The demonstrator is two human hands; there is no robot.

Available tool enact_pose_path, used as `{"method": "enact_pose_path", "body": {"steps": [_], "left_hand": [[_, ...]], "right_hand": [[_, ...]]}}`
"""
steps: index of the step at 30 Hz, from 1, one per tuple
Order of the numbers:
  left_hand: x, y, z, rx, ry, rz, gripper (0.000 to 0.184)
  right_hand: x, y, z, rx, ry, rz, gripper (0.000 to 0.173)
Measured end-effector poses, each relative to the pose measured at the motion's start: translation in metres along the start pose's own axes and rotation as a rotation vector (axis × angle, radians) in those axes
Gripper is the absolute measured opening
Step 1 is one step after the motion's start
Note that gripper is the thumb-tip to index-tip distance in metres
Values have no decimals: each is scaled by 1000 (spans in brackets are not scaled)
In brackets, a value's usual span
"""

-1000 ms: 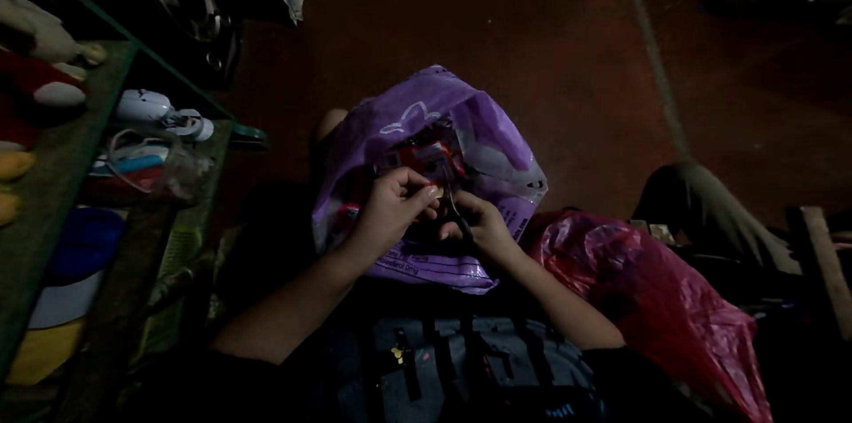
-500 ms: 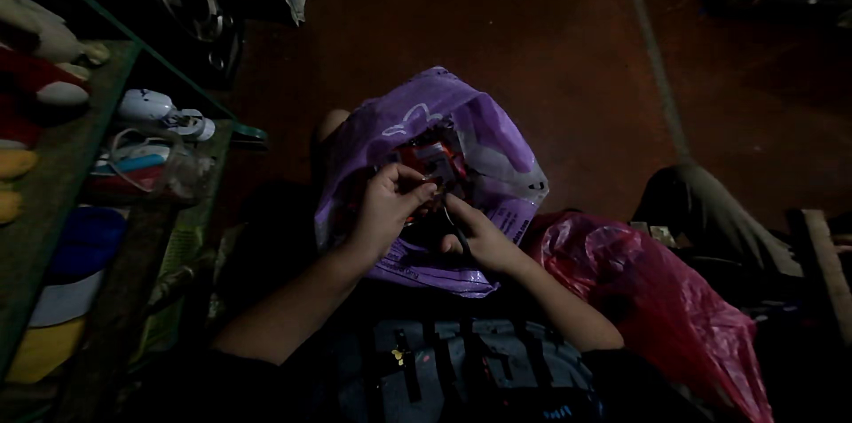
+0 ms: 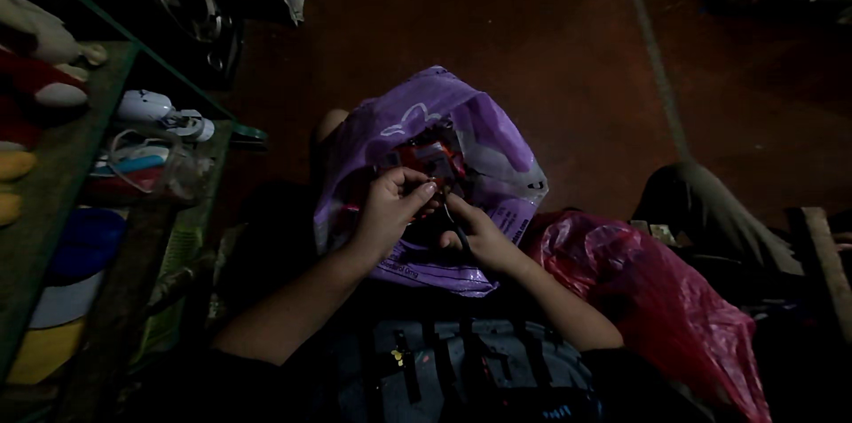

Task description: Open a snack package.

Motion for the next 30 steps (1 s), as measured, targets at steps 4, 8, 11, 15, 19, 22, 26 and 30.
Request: {"method": "enact_pose_path", "body": {"steps": [4,8,11,15,19,22,26,30], "left_hand": [[0,1,1,-14,4,20,3],[0,0,2,0,18,21,3],[0,1,2,20,21,29,3],[-1,1,2,43,46,37,4],[0,2,-1,63,51,41,5],[0,1,-1,64,49,41,4],[1,2,-1,70,45,47,4],[1,2,-2,70,38,48,4]], "right_hand": [[0,0,2,-20,-3,22,82],[0,0,1,-38,-8,25,82],[1,0,2,-45,-25,23,81],[0,0,3,-35,-10,10,78],[0,-1,5,18,4,-23,66],[-1,-2,6,35,19,-32,59],[-1,-2,5,55,52,-45,51],[-1,-3,4,82,98,-73,47]]}}
Point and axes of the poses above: each hand's wrist, its own x-axis towards the middle knuckle, its own y-axis out of the palm, z = x × y, the point moved 5 cm from there along x, towards the middle knuckle, and after that the axes turned 8 degrees about -x, right-handed, at the moved point
